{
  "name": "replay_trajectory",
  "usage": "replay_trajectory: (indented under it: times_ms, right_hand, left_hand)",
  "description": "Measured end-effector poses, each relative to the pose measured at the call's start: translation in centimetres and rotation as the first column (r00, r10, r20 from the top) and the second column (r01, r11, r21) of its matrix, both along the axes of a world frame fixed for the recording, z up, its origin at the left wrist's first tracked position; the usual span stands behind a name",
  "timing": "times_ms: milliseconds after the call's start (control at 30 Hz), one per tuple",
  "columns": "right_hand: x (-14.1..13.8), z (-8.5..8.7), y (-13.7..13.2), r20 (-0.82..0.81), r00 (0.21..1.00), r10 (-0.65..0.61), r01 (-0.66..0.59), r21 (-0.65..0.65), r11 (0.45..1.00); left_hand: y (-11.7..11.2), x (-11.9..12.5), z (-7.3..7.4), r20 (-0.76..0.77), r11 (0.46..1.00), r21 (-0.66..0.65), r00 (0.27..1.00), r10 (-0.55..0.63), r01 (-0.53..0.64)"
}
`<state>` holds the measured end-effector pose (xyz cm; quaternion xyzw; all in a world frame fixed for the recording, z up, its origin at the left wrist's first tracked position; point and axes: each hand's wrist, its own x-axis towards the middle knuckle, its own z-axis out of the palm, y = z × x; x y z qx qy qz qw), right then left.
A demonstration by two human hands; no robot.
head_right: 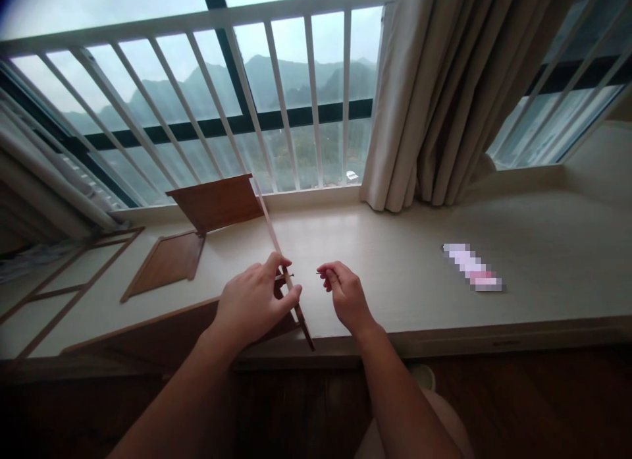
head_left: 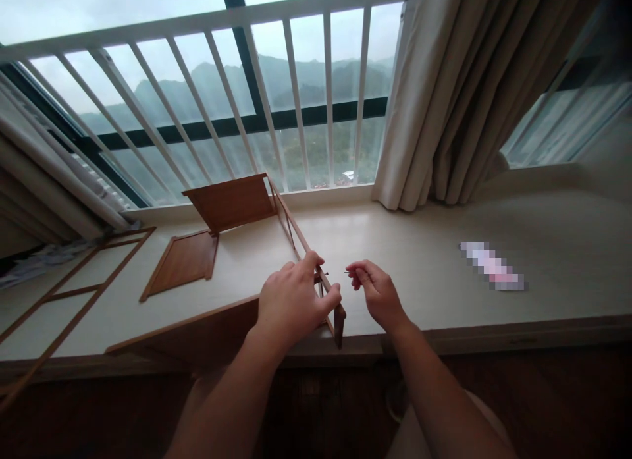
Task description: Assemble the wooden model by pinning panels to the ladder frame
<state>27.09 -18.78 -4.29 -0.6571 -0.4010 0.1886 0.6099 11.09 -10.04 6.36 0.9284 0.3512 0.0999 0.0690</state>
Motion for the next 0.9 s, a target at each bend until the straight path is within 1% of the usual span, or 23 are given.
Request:
replay_trajectory:
  times_ms: [67,100,200,300,333,400,500,600,667,900]
  right_hand:
    - [0.6,0.9,0.0,-0.004,1.000,0.002,-0.002,0.009,1.000]
    - [0.9,1.5,0.1,-0.016,1.000,0.025,-0.025,0.017,1.000]
    - [1.3,3.6,0.3,-0.021,0.989,0.146,-0.145,0.046,0.988]
    - [1.5,5.2,0.5,0.083,0.964,0.252,-0.258,0.073,0.963]
    - [1.6,5.3,0.5,0.113,0.952,0.285,-0.295,0.081,0.952]
    - [1.6,4.9,0.4,0.116,0.935,0.336,-0.348,0.104,0.932]
    - [1.3,3.2,0.1,0.026,0.935,0.353,-0.353,0.135,0.926]
    - [1.0,2.1,-0.1,-0.027,0.929,0.369,-0.364,0.113,0.925]
    - [0.9,2.2,0.0,-0.045,0.922,0.384,-0.377,0.108,0.920]
    - [1.2,4.2,1.1,-0.015,0.896,0.443,-0.439,0.109,0.892]
  left_hand:
    - [0.0,0.0,0.1,0.007,1.000,-0.013,1.000,0.000,0.000]
    - [-0.1,0.0,0.1,0.010,1.000,-0.020,1.000,0.000,0.000]
    - [-0.1,0.0,0.2,0.020,0.999,-0.036,1.000,-0.001,0.001]
    - [0.0,-0.1,0.2,0.019,0.999,-0.044,1.000,0.006,-0.005]
    - [0.0,-0.1,0.2,0.018,0.999,-0.046,1.000,0.007,-0.007]
    - [0.0,-0.1,0.1,0.014,0.999,-0.050,1.000,0.009,-0.009]
    - [0.0,-0.1,0.1,0.007,0.999,-0.042,1.000,0.010,-0.010]
    - [-0.2,0.0,0.3,-0.008,0.999,-0.036,1.000,0.023,-0.023]
    - [-0.3,0.1,0.4,-0.021,0.999,-0.038,0.999,0.035,-0.036]
    - [-0.2,0.2,0.5,-0.034,0.998,-0.053,0.999,0.033,-0.035]
